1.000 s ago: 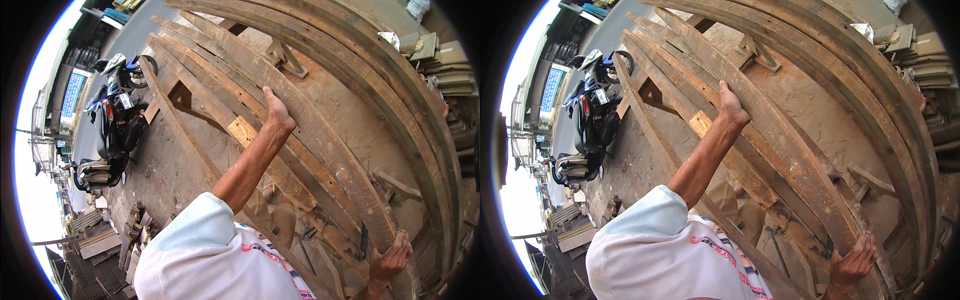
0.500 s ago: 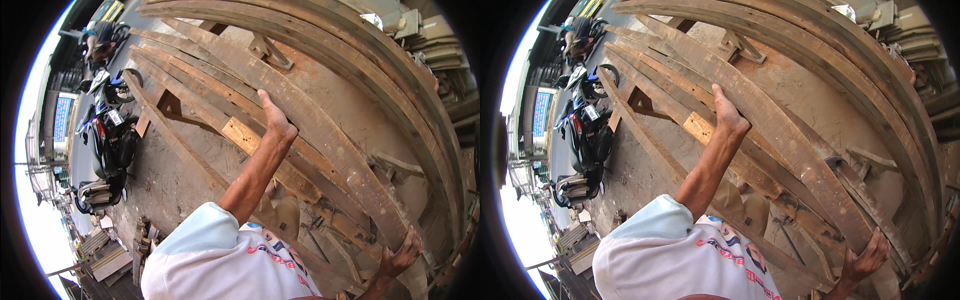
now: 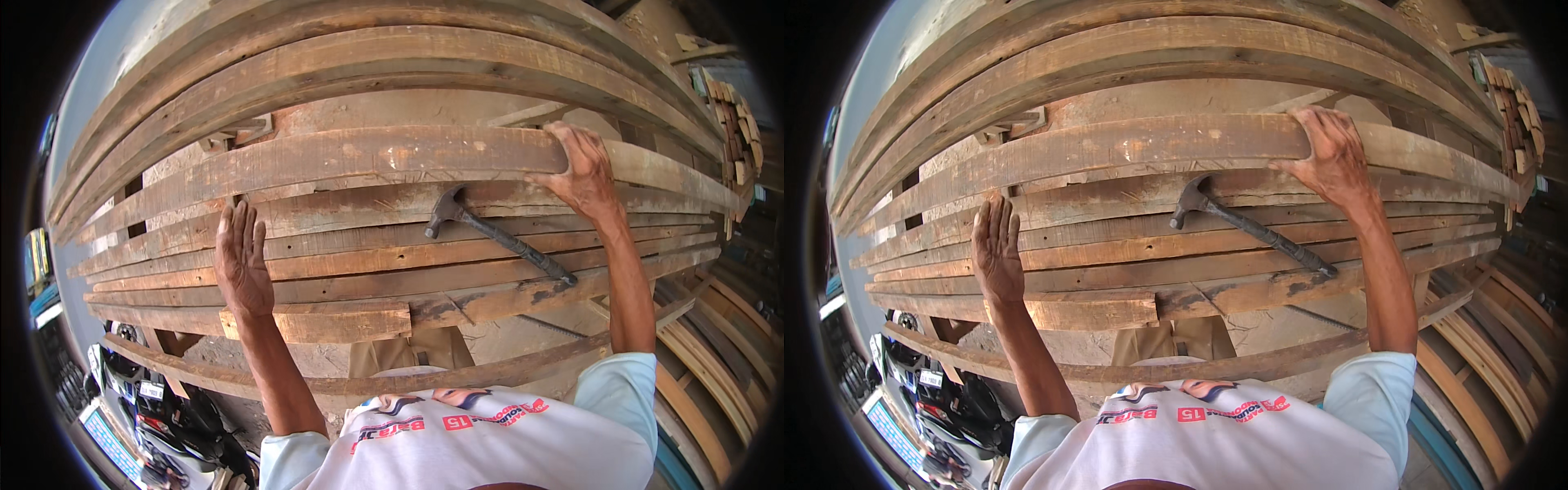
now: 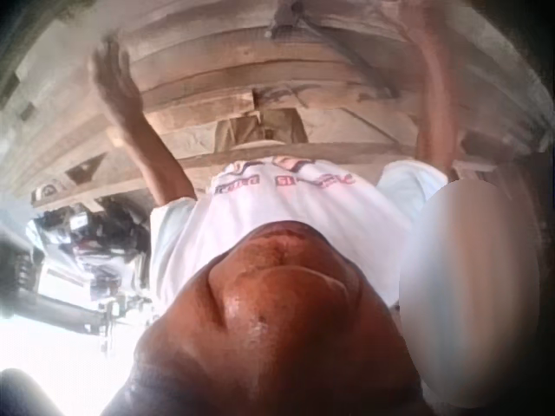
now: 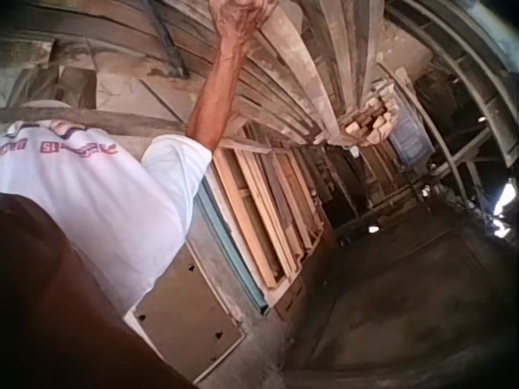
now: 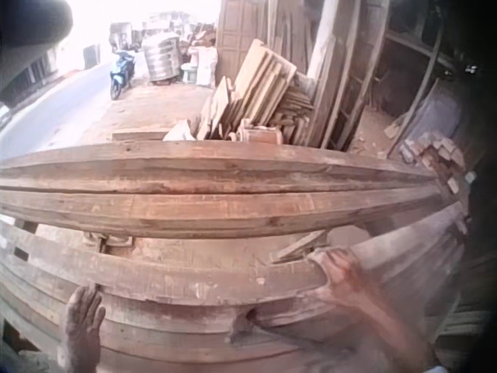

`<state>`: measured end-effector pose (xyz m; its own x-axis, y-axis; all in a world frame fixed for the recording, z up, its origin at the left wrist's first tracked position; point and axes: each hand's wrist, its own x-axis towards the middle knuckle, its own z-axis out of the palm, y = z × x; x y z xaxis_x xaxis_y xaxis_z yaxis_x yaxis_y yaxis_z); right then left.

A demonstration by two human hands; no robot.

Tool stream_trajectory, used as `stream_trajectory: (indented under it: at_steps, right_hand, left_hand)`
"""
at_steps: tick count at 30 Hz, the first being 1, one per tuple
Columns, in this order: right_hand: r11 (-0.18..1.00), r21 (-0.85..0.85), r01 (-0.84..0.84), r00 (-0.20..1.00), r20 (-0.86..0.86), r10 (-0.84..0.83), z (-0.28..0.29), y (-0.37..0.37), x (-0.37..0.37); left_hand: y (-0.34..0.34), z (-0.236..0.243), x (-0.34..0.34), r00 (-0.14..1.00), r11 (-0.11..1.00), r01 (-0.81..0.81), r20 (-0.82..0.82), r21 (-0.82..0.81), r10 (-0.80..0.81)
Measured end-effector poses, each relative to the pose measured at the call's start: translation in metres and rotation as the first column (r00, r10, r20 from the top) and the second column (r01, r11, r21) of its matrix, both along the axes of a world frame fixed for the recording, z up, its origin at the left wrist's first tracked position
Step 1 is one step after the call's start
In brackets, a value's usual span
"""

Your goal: The person uses a hammer to strike and adjust curved wooden planks arranged in a stack. They repeatedly hit the wood to align it and occasionally use a small wooden block as a spacer or support during the process.

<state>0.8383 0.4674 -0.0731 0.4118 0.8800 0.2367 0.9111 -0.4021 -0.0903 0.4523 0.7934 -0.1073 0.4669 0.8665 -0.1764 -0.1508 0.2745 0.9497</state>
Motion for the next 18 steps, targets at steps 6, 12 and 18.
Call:
stream_trajectory:
  at_steps: [6, 12, 18]
  right_hand:
    - [0.981, 0.166, 0.104, 0.994, -0.002, -0.105, -0.065, 0.014, 0.021]
    - [0.983, 0.022, 0.181, 0.975, -0.135, -0.177, -0.070, 0.024, 0.022]
    - [0.987, 0.005, 0.160, 0.978, -0.133, -0.158, -0.060, 0.052, -0.038]
  left_hand:
    - [-0.018, -0.016, 0.022, 0.913, 0.973, 0.142, -0.404, 0.179, -0.059]
    - [0.005, -0.010, 0.031, 0.771, 0.911, 0.298, -0.634, 0.285, -0.054]
    - [0.091, -0.073, 0.004, 0.973, 0.945, -0.230, -0.026, -0.235, 0.230]
